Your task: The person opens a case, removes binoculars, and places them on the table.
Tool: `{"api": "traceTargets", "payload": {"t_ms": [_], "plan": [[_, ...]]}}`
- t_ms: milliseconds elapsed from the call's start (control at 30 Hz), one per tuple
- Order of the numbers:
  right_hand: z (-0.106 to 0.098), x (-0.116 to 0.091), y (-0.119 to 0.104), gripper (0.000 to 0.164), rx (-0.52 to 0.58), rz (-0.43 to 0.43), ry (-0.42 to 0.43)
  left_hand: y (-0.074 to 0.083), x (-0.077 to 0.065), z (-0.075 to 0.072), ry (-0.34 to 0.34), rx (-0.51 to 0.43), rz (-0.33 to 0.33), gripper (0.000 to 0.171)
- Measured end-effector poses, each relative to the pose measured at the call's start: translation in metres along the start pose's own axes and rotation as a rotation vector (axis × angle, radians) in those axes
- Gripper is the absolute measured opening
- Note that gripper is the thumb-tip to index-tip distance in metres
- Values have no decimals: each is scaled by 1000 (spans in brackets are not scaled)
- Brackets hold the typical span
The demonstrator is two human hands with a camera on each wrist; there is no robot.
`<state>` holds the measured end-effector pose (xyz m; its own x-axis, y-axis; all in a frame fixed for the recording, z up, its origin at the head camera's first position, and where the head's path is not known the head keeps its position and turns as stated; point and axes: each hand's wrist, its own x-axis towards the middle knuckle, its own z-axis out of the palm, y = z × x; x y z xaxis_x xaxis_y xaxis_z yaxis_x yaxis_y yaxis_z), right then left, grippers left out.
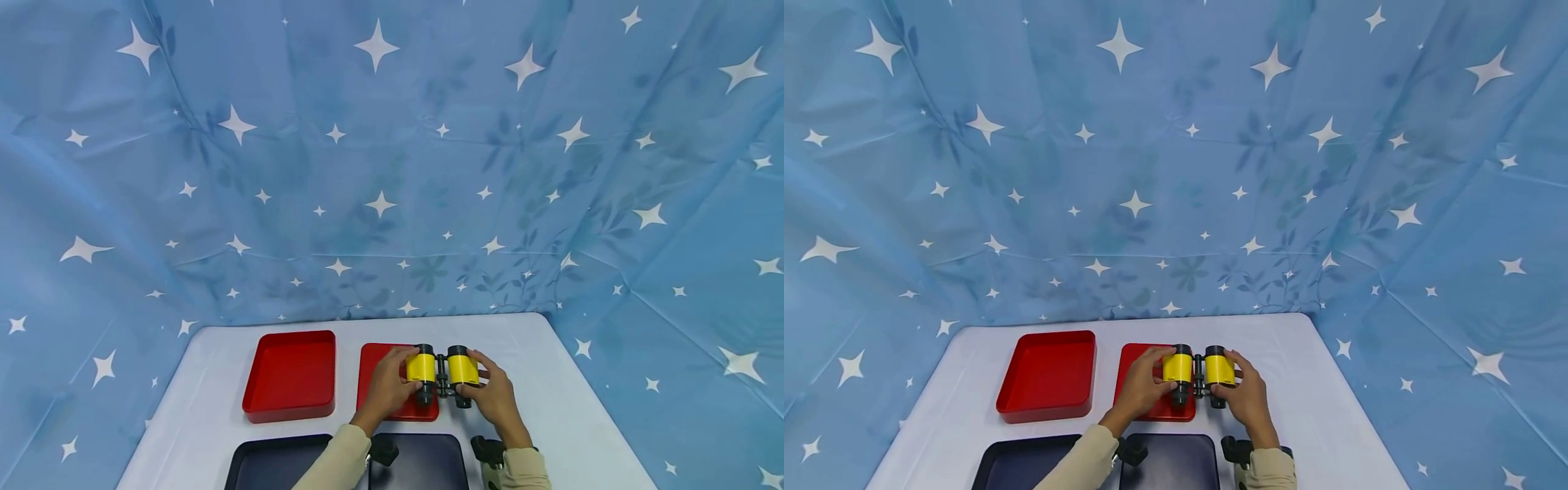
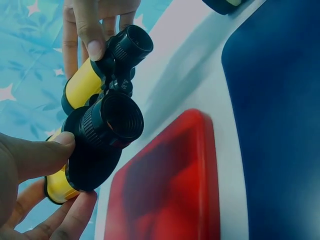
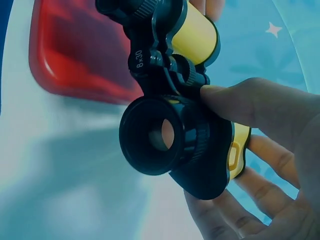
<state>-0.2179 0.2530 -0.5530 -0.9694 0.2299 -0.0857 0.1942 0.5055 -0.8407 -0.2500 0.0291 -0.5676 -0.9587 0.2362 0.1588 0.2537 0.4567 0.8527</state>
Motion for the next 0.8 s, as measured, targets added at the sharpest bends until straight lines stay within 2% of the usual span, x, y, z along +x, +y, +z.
{"api": "traceTargets", "payload": {"t_ms": [333,567,800], "plan": [[-9,1,11,84,-26,41,-10,-1,2,22,1,-8,21,68],[-15,4,19,84,-67,55,-13,1,5,34,0,29,23,67],[-19,4,24,83,-80,79,-19,0,7,45,-17,28,18,64]]}}
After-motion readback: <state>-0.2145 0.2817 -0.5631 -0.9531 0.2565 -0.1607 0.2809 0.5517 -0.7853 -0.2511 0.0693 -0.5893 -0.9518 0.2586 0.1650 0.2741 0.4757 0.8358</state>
